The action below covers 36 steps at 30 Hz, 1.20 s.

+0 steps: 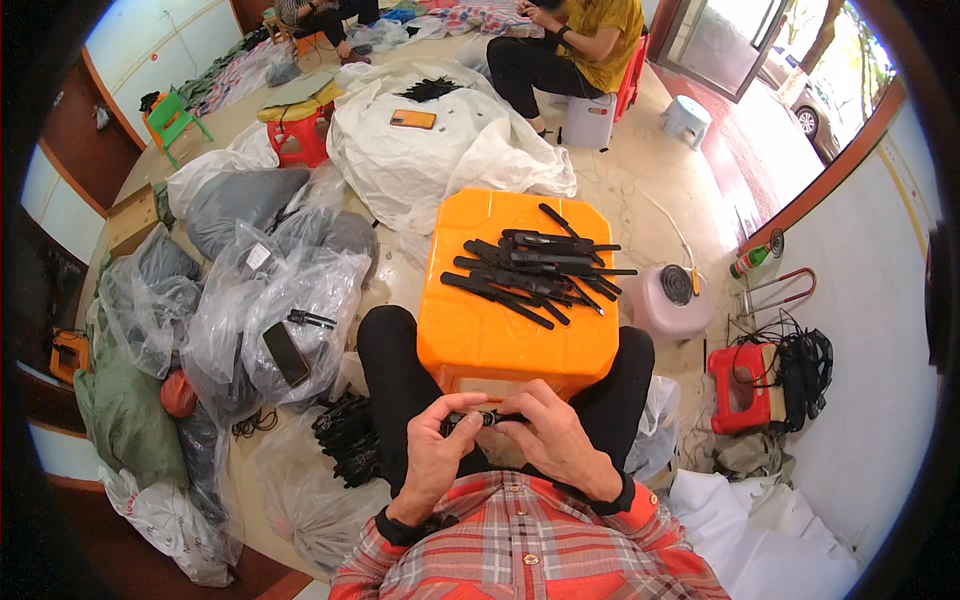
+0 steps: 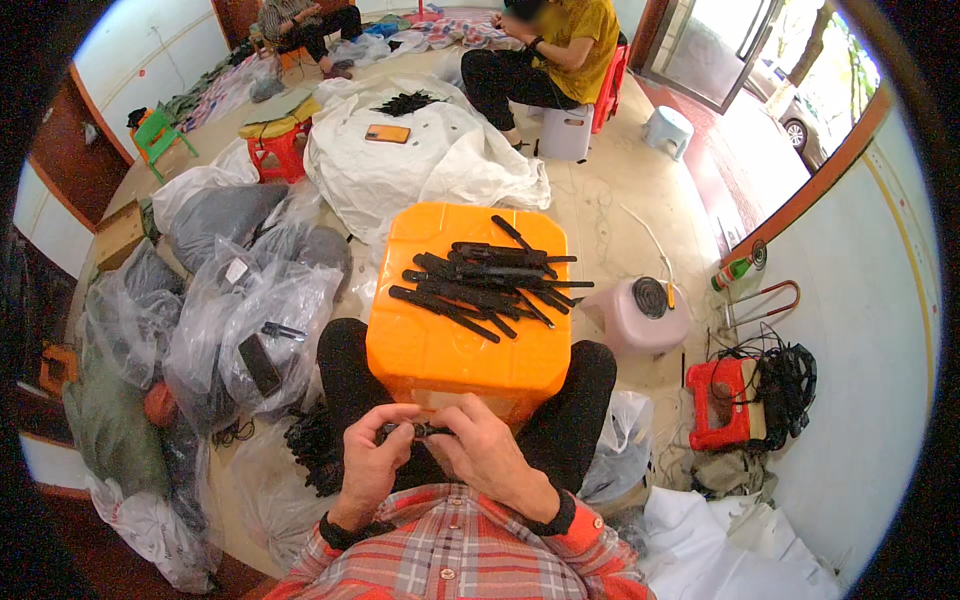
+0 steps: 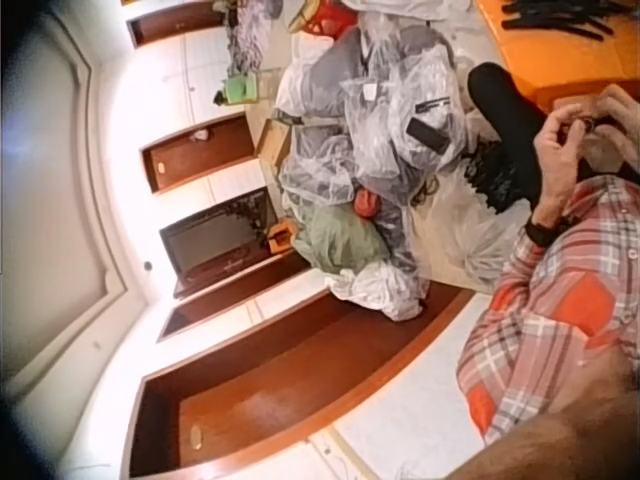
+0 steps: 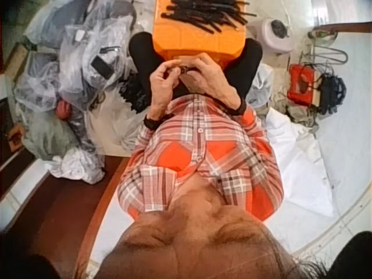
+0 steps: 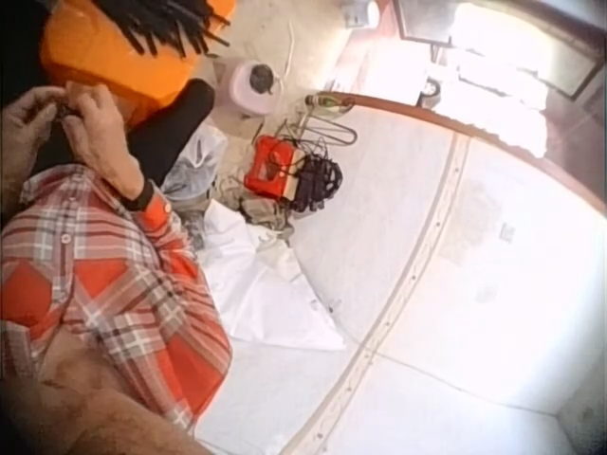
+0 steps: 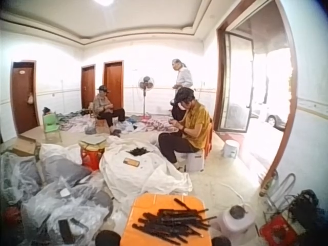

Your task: The recorder is sitting and inspecting or assembling black plastic shoe components.

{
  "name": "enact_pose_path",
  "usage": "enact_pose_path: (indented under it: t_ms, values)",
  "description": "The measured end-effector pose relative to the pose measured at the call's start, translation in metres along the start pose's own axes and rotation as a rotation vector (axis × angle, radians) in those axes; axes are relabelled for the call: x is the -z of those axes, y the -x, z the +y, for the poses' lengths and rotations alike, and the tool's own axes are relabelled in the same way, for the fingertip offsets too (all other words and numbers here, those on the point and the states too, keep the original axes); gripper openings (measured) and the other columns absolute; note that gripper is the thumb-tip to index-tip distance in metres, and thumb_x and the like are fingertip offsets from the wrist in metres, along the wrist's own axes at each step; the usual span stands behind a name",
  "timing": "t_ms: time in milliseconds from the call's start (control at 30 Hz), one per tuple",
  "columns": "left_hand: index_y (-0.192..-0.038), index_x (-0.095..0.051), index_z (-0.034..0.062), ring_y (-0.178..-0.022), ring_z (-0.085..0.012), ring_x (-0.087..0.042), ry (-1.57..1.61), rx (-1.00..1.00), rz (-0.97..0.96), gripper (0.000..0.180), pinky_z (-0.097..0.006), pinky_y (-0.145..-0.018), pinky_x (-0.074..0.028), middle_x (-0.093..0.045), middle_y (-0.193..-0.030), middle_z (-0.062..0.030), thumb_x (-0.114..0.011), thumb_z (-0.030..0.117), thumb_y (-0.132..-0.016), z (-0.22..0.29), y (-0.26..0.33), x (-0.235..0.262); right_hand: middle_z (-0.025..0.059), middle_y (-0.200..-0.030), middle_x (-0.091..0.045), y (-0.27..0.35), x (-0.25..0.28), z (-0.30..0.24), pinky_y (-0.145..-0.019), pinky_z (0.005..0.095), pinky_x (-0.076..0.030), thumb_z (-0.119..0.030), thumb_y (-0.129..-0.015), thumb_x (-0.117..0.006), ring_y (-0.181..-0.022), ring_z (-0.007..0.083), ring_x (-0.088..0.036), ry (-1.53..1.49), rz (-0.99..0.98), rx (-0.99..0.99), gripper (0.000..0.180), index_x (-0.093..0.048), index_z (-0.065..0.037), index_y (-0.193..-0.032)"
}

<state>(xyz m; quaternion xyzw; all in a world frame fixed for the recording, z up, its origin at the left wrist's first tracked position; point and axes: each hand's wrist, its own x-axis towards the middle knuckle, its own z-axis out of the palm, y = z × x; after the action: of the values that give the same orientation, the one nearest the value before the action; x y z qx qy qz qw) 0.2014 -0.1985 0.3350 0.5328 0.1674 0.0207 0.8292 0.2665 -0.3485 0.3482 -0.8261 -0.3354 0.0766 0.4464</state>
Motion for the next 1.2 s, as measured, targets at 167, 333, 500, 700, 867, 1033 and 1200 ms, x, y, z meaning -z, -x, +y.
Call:
enact_pose_path:
  t_ms: [167, 333, 500, 700, 867, 1033, 1200]
  values:
    - [-0.104, -0.057, 0.0001, -0.051, -0.0019, -0.036, -0.097, 0.055, -0.034, 0.019, -0.016, -0.045, -0.027, -0.054, -0.073, 0.0015, -0.055, 0.007, -0.086, -0.001, -0.003, 0.000, 0.0033, -0.087, -0.055, -0.002, 0.001, -0.009, -0.064, 0.0244, -0.046, -0.005, -0.080, -0.062, -0.076, 0.0120, -0.056, -0.623, -0.068, -0.318, 0.019, -0.054, 0.000, -0.096]
    - [-0.109, -0.052, -0.0016, -0.049, -0.0045, -0.036, 0.366, 0.106, 0.110, 0.023, -0.018, -0.044, -0.027, -0.049, -0.069, 0.0007, -0.051, 0.006, -0.087, -0.018, -0.012, 0.017, 0.0102, -0.097, -0.055, 0.000, 0.000, 0.010, -0.076, 0.0299, -0.050, 0.001, -0.084, -0.052, -0.086, 0.0184, -0.059, -1.248, -0.064, -0.460, 0.026, -0.045, 0.002, -0.109]
    - [-0.109, -0.052, -0.0022, -0.053, -0.0052, -0.042, 0.319, 0.248, -0.115, 0.027, -0.017, -0.046, -0.029, -0.052, -0.076, -0.0011, -0.053, 0.003, -0.083, -0.022, -0.013, 0.015, 0.0104, -0.096, -0.054, 0.000, -0.010, 0.016, -0.076, 0.0317, -0.050, -0.001, -0.086, -0.051, -0.084, 0.0198, -0.060, -1.380, 0.034, -0.454, 0.022, -0.043, 0.001, -0.107]
    - [-0.098, -0.054, -0.0005, -0.065, -0.0128, -0.055, 0.267, 0.331, -0.196, 0.016, -0.023, -0.056, -0.041, -0.058, -0.081, -0.0054, -0.052, 0.011, -0.087, -0.030, -0.023, 0.013, 0.0073, -0.092, -0.055, 0.002, -0.008, 0.019, -0.065, 0.0267, -0.048, -0.004, -0.085, -0.053, -0.074, 0.0143, -0.057, -1.140, -0.068, -0.468, 0.024, -0.045, -0.001, -0.108]
    - [-0.098, -0.057, 0.0052, -0.049, -0.0061, -0.042, 0.206, 0.260, -0.154, 0.013, -0.017, -0.045, -0.034, -0.059, -0.078, -0.0031, -0.047, 0.008, -0.089, 0.019, -0.019, -0.008, -0.0003, -0.085, -0.052, 0.001, -0.006, 0.019, -0.066, 0.0200, -0.044, -0.008, -0.084, -0.057, -0.075, 0.0065, -0.052, -0.985, -0.121, -0.383, 0.022, -0.050, -0.003, -0.104]
    - [-0.093, -0.056, 0.0057, -0.049, -0.0050, -0.044, 0.209, 0.241, -0.187, 0.008, -0.017, -0.042, -0.034, -0.056, -0.074, -0.0005, -0.051, 0.009, -0.088, 0.004, -0.022, 0.012, 0.0059, -0.083, -0.057, 0.001, -0.007, 0.004, -0.065, 0.0268, -0.042, -0.022, -0.084, -0.059, -0.072, 0.0160, -0.053, -0.538, 0.006, -0.177, 0.025, -0.057, -0.004, -0.101]
    - [-0.095, -0.053, 0.0067, -0.054, -0.0038, -0.048, 0.244, 0.268, -0.152, 0.010, -0.016, -0.043, -0.035, -0.056, -0.078, 0.0003, -0.055, 0.010, -0.086, -0.010, -0.018, 0.024, 0.0088, -0.090, -0.055, 0.007, -0.014, 0.004, -0.068, 0.0309, -0.044, -0.019, -0.083, -0.059, -0.080, 0.0196, -0.054, -0.188, 0.078, 0.015, 0.025, -0.053, -0.002, -0.100]
